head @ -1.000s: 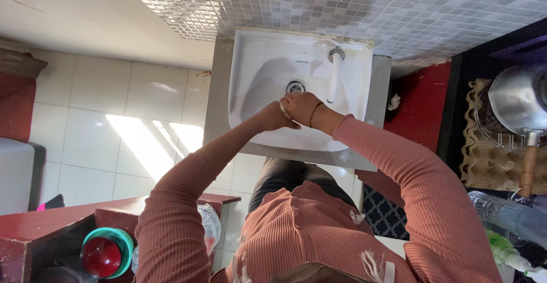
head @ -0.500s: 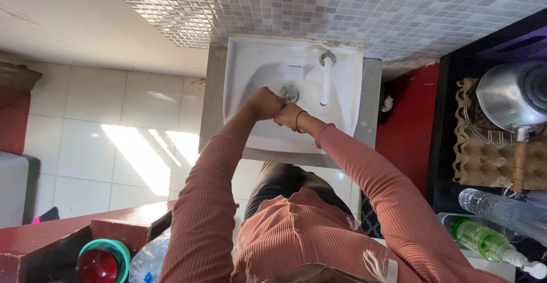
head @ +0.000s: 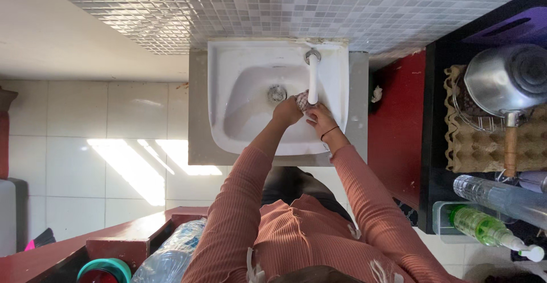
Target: The person scrubs a white bathroom sink with a cloth, focusing on the basin, drain, and faucet. They wipe the surrounding tiled wall and repeatedly rub the sink surface, then rinse the cloth under running water and continue scrubbing.
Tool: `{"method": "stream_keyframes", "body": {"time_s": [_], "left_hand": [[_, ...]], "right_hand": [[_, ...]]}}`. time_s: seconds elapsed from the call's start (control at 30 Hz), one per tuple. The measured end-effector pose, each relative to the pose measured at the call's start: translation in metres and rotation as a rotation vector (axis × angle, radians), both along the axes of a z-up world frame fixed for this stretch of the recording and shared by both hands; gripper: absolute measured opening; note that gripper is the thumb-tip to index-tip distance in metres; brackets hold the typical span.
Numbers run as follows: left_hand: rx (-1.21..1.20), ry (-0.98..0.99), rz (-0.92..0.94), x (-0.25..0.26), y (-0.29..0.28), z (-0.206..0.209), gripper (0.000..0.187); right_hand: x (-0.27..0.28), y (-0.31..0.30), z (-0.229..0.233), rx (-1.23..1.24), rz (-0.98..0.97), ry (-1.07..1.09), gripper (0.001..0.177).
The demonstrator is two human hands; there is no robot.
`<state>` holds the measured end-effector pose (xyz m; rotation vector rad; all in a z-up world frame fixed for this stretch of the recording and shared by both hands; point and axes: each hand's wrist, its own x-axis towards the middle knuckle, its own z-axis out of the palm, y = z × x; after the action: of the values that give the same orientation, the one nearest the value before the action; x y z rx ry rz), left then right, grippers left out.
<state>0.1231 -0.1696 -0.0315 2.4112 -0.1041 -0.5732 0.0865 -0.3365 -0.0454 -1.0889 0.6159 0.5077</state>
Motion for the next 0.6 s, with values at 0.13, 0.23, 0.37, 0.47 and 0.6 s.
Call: {"method": "stream_keyframes", "body": {"time_s": [0.13, 0.23, 0.37, 0.47, 0.6], "left_hand": [[-0.03, -0.208, -0.122, -0.003, -0.029, 0.001, 0.03], [-0.218, -0.081, -0.108, -0.007, -0.031, 0.017, 0.061], [-0.187, -0.044, -0.064, -0.018, -0.03, 0.042, 0.07], [-0.109, 0.058, 0.027, -0.026, -0.029, 0.046, 0.065], [-0.215, 0.075, 0.197, -0.029, -0.032, 0.021, 0.062]], "right_hand": [[-0.009, -0.006, 0.0, 0.252, -0.113, -0.014, 0.031], [-0.012, -0.01, 0.003, 0.58, -0.198, -0.085, 0.037], [-0.008, -0.006, -0.004, 0.42, -0.218, -0.071, 0.04], [-0.006, -0.005, -0.02, 0.428, -0.202, -0.063, 0.041], [-0.007, -0.002, -0.032, -0.052, -0.1, -0.087, 0.047]]}}
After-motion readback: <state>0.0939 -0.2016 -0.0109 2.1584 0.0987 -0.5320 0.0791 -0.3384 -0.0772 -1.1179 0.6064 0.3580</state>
